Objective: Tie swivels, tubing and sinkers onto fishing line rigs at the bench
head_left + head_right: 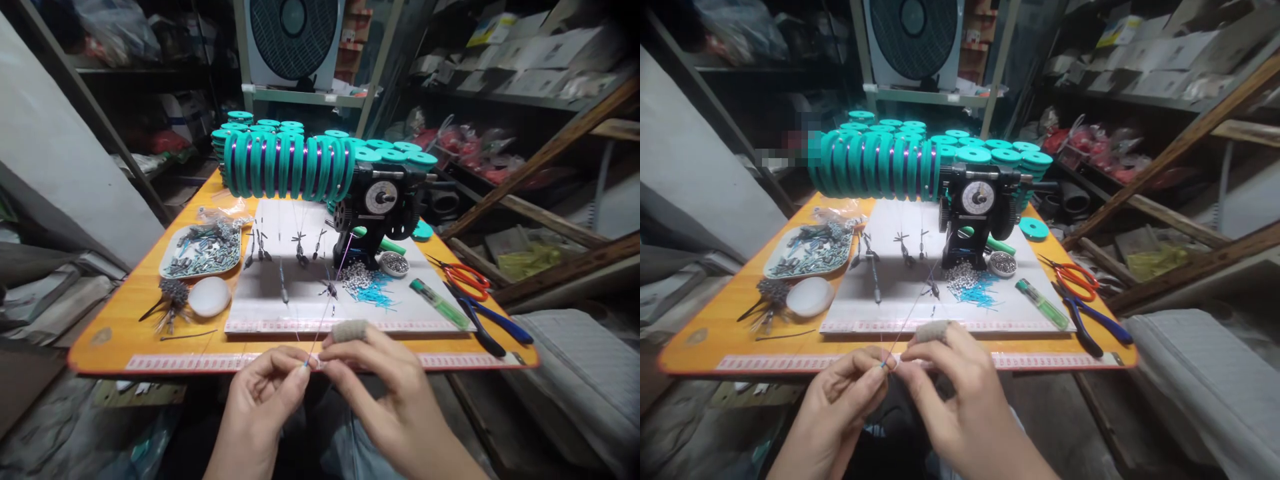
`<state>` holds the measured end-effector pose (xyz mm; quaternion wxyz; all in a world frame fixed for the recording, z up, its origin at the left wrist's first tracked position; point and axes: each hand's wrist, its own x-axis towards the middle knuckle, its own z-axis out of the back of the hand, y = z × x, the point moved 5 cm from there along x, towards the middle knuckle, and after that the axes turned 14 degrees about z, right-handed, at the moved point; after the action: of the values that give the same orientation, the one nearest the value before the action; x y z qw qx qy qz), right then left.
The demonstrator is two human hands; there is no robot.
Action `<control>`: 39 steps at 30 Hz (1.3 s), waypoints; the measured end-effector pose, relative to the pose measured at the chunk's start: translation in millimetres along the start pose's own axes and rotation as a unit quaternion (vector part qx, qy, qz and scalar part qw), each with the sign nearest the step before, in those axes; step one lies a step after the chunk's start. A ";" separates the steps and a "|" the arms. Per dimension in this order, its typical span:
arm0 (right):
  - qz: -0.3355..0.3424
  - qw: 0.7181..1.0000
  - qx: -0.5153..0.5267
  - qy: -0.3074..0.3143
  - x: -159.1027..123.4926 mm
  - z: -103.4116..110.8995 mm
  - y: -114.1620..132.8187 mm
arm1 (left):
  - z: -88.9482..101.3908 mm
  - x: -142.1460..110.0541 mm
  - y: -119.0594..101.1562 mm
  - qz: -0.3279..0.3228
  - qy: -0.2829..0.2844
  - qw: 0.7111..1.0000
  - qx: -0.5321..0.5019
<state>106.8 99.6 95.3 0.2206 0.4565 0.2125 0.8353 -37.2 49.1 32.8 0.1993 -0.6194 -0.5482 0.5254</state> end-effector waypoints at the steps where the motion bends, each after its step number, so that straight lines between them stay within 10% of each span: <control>1: -0.042 0.998 0.038 0.010 -4.8 -4.8 -3.4 | -3.2 -0.7 4.3 0.025 0.007 0.999 -0.046; 7: -0.083 0.994 0.056 -0.051 -16.0 -15.9 -4.3 | -12.1 -5.1 4.5 0.008 -0.021 0.995 -0.094; 12: 0.179 0.979 -0.089 -0.036 -12.2 -4.1 18.8 | -5.6 -11.3 -12.8 -0.148 -0.052 0.981 0.113; 17: 0.294 0.949 -0.057 0.100 7.6 -0.1 21.9 | -9.4 -32.2 -30.4 -0.423 -0.083 0.811 0.395; 25: 0.110 0.973 -0.048 0.196 43.7 -6.6 10.8 | -21.9 -36.9 -31.0 -0.561 -0.034 0.636 0.528; 27: 0.118 0.979 -0.044 0.159 41.9 -3.0 11.3 | -23.5 -35.4 -31.4 -0.547 -0.024 0.666 0.506; 32: 0.065 0.995 -0.073 -0.021 7.9 16.1 5.1 | -5.4 -10.5 -10.3 -0.188 -0.092 0.959 0.193; 35: -0.096 0.995 0.023 0.026 -22.3 -1.0 -11.1 | -12.3 -4.9 14.9 -0.019 -0.040 0.999 -0.015; 39: -0.242 0.953 0.182 -0.020 -49.7 -23.1 -23.2 | -24.8 -5.1 27.5 0.035 0.005 0.991 -0.132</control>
<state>115.2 87.0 37.8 0.3336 0.4408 0.4608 0.6943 -2.0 44.0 21.5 0.0998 -0.6617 -0.5897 0.4522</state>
